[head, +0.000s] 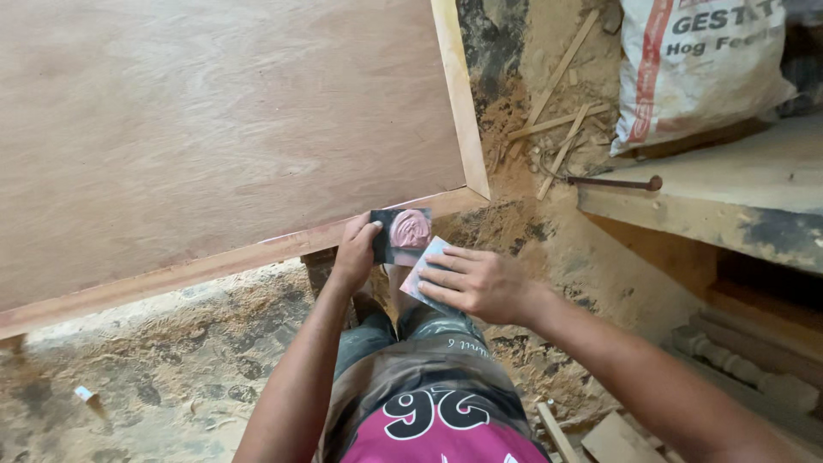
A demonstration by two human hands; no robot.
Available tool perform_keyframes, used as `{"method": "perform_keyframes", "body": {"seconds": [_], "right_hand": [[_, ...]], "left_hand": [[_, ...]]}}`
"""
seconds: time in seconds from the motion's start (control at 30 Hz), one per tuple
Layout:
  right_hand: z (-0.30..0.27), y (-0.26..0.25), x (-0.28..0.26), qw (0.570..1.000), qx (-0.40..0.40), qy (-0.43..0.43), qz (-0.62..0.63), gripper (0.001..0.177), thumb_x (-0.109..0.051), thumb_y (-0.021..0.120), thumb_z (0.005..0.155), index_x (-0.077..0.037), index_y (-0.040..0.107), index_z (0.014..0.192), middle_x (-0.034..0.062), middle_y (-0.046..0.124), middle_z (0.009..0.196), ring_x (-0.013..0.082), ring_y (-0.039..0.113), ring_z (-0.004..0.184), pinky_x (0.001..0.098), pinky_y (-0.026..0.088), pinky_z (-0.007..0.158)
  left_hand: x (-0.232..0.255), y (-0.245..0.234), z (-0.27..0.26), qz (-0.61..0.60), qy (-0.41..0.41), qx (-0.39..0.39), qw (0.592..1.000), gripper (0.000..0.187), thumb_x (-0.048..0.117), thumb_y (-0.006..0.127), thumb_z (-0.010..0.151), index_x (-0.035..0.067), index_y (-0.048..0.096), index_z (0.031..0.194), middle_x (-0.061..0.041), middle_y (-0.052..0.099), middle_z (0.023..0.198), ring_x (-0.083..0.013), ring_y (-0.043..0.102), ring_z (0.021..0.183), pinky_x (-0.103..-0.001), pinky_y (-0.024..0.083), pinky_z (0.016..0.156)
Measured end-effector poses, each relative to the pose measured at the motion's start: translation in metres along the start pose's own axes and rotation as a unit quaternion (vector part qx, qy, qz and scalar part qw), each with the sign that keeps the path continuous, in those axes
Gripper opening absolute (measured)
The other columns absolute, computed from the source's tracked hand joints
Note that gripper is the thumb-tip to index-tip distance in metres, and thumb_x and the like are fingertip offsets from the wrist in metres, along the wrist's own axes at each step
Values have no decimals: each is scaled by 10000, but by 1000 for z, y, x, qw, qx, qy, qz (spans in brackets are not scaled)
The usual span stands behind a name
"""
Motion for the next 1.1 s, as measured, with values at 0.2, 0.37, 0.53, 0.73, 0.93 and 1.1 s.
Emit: {"method": "perform_keyframes", "body": {"seconds": [0.2,0.37,0.53,0.73,0.93,1.1], "right_hand": [[2,2,6,1000,-10,-18,6,372,-173,609,871,-83,710,1217,117,700,1270,280,671,1186,426,514,1072],[-9,20,13,1000,-21,6,0,335,-132,625,882,-85,710,1203,122,721,1247,274,674,1201,409,539,1043],[-18,41,54,992,11,106,-72,311,-85,651,968,-120,689,1274,119,723,1292,259,658,1224,404,551,1056],[-11,63,82,967,55,227,-100,384,-58,625,877,-36,710,1251,162,721,1269,313,678,1200,437,552,1042],[-19,102,89,956,92,248,-127,327,-94,606,999,-58,683,1315,166,665,1340,324,638,1267,481,504,1103],[-29,112,88,953,103,265,-109,409,-30,619,904,-62,688,1306,162,671,1356,322,661,1259,466,524,1088]], "left_hand": [[1,9,4,11,-9,-3,1000,311,156,536,964,-46,668,1161,-119,667,1119,-208,591,1073,-323,443,975],[0,12,6,-126,-47,-64,989,301,138,499,984,-55,686,1118,-175,668,1075,-199,602,960,-323,497,875],[13,-28,16,-12,-45,106,993,329,190,442,995,-30,674,1073,-123,612,1045,-190,616,929,-339,546,798],[59,-51,2,95,151,116,977,233,72,498,981,-16,673,1108,-165,699,1112,-273,649,1022,-371,518,922],[49,-54,-27,362,225,116,897,169,-36,654,861,-24,644,1030,-202,688,1101,-355,649,1045,-420,493,914],[-1,-63,-42,371,234,116,891,309,-77,676,824,-14,631,1123,-227,670,1216,-402,634,1113,-439,501,975]]}}
Point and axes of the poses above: each hand's wrist, its own z-axis towards the middle knuckle, its own y-axis out of the palm, x = y × z, the point moved 5 cm from there along z, towards the middle knuckle
